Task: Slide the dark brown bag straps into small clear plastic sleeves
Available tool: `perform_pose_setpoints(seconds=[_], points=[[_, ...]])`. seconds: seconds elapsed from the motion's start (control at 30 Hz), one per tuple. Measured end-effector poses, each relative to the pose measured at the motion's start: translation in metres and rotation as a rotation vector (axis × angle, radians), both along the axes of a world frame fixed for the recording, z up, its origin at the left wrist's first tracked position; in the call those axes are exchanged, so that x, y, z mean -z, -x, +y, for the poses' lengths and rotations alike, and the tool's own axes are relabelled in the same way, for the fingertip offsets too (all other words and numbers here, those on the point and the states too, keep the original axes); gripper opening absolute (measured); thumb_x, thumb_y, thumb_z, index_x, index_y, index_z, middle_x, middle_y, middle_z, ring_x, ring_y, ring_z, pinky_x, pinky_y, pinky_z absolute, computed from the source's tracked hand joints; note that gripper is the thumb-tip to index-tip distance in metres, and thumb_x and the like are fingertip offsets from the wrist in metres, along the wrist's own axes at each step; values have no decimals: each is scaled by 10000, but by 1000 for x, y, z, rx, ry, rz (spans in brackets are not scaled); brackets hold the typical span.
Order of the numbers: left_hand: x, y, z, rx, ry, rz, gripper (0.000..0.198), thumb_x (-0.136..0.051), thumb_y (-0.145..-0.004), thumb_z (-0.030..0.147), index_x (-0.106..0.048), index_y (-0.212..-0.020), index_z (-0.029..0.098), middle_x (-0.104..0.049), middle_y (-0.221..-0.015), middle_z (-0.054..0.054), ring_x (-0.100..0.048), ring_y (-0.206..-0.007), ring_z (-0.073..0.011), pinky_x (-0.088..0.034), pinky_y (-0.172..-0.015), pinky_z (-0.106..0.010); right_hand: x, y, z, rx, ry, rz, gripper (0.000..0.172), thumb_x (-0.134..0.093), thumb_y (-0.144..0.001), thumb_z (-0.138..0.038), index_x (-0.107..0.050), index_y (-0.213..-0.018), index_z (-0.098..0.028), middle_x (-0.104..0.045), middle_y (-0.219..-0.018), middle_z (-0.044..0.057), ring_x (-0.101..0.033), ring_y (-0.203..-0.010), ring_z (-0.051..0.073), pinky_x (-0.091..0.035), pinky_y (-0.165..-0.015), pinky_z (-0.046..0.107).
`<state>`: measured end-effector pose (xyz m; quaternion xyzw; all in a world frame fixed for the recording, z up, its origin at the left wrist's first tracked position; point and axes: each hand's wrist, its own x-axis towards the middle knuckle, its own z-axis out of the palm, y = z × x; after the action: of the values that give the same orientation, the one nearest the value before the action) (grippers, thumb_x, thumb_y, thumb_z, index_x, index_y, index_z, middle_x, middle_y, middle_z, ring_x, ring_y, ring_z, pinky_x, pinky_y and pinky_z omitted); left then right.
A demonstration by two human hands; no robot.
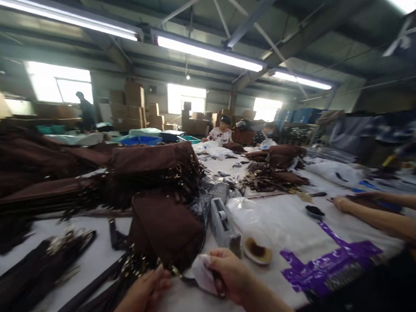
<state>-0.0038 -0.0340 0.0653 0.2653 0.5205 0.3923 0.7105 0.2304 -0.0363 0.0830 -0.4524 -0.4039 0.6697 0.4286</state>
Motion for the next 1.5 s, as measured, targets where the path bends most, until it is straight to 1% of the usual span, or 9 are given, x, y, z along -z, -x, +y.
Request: perform_pose_setpoints(seconds=[0.1,0.23,0.37,0.47,0.7,0.83,0.93,1.33,1.5], points=[[4,1,0,14,26,-203,564,-816,-496,583,-613,-772,134,-513,-526,55,-219,-371,9,-112,-365,-139,18,61,4,-54,51,-67,334,-661,-668,-463,-496,-611,-179,-443,-381,-68,-310,-270,49,-128,-307,188],[4,2,-2,64,-109,-260,456,-869,-502,441,-618,-734,139,-410,-445,90,-234,-367,-6,-153,-363,-157,30,93,16,-9,47,-139,344,-647,-670,-473,-457,-606,-193,-424,-371,-78,-293,-281,47,-119,-332,194],[6,2,-3,104,-230,-365,386,-871,-529,290,-669,-814,125,-643,-658,-26,-516,-515,-94,-444,-564,-237,31,91,17,38,36,-53,498,-524,-748,-661,-543,-728,-163,-474,-443,-51,-377,-356,67,-200,-368,193],[9,1,-2,60,-209,-321,400,-868,-531,269,-679,-858,137,-680,-726,-42,-616,-672,-162,-482,-694,-282,33,90,11,23,-55,-64,511,-597,-717,-649,-597,-778,-141,-522,-522,-35,-425,-434,72,-269,-422,196],[17,4,-1,39,-194,-225,443,-871,-515,294,-636,-856,137,-644,-690,3,-588,-646,-121,-443,-588,-210,30,95,14,201,-168,-308,266,-679,-665,-407,-667,-657,-142,-538,-524,-24,-437,-519,105,-349,-511,229],[25,7,-1,51,-140,-161,419,-815,-589,424,-531,-790,190,-397,-457,121,-257,-370,-22,-147,-369,-175,30,89,7,144,-170,-308,241,-692,-644,-377,-631,-610,-147,-527,-519,-31,-409,-504,94,-325,-498,228],[24,8,-1,64,-126,-150,466,-788,-587,507,-454,-734,218,-290,-420,147,-155,-358,-20,-89,-366,-186,31,85,0,125,-155,-334,257,-694,-635,-368,-575,-561,-153,-451,-466,-57,-339,-472,78,-267,-470,224],[36,4,0,85,-209,-70,426,-810,-594,409,-476,-755,200,-373,-472,122,-248,-374,-21,-131,-381,-192,36,76,-4,11,-200,-369,274,-606,-713,-396,-601,-607,-143,-440,-498,-49,-345,-490,80,-255,-480,223],[23,8,-2,30,-132,-39,438,-714,-662,544,-557,-809,162,-524,-598,56,-295,-402,-18,-167,-386,-171,40,72,-3,72,-222,-483,244,-612,-686,-341,-560,-534,-158,-434,-467,-51,-354,-469,84,-254,-465,230]])
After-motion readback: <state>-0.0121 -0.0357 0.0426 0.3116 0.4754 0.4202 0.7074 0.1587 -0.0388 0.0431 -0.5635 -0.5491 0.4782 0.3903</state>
